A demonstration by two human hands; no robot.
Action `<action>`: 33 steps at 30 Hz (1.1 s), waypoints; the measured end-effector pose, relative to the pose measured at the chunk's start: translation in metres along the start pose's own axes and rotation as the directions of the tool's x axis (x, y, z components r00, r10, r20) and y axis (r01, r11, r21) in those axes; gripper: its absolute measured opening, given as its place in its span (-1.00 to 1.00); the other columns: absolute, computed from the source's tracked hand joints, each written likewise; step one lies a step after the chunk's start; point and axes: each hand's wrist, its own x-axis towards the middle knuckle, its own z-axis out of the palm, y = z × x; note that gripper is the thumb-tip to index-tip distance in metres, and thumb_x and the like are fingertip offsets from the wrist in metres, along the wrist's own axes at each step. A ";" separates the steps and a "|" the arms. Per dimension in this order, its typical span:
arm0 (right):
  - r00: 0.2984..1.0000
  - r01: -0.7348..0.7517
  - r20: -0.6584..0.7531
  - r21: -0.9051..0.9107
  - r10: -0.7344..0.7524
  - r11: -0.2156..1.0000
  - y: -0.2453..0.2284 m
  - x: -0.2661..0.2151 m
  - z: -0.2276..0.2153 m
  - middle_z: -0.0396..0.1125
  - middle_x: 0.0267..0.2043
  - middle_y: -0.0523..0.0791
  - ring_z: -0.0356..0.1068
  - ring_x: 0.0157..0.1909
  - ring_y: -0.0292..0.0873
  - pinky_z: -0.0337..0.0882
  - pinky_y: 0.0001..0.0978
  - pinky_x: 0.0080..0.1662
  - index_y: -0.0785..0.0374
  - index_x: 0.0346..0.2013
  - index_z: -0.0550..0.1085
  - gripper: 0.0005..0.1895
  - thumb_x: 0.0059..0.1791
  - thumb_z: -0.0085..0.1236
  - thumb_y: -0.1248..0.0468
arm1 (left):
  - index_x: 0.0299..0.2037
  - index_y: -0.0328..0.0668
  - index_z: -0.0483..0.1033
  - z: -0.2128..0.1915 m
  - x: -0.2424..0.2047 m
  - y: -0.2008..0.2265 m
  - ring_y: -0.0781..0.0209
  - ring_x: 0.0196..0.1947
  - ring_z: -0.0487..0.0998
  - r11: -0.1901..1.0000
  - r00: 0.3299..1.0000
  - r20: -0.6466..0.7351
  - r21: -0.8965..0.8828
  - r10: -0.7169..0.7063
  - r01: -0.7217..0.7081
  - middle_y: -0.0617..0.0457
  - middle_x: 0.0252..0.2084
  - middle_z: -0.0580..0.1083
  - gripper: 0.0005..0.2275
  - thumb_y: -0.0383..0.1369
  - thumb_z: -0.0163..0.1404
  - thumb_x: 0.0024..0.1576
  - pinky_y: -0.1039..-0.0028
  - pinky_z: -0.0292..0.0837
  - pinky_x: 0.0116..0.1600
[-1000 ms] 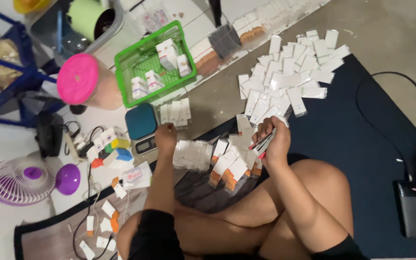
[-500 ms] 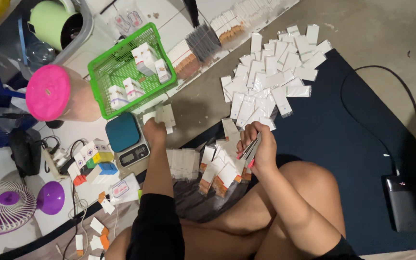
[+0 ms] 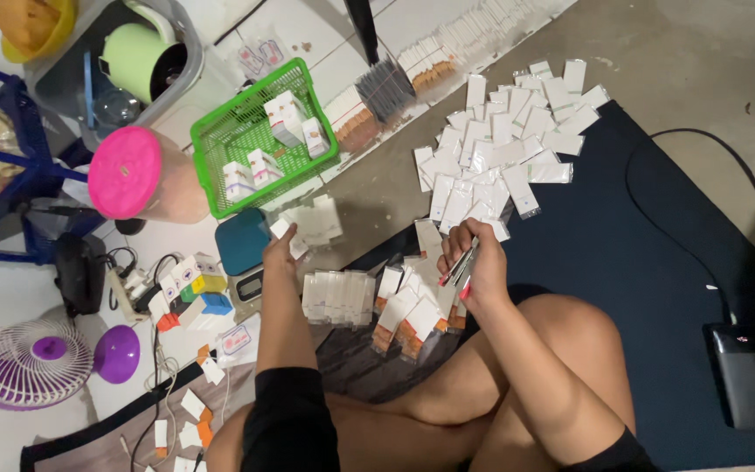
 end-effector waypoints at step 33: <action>0.869 -0.214 0.304 -0.481 0.391 0.850 0.041 -0.030 0.009 0.30 -0.70 0.06 0.29 -0.74 -0.12 0.12 -0.49 -0.76 0.28 -0.14 0.64 -0.77 0.11 0.32 0.15 | 0.41 -0.53 0.55 0.009 -0.275 -0.013 -0.06 0.09 0.73 0.742 0.393 0.639 -0.481 0.661 -0.467 -0.35 0.11 0.66 -0.24 -0.70 0.51 -0.10 0.15 0.73 0.11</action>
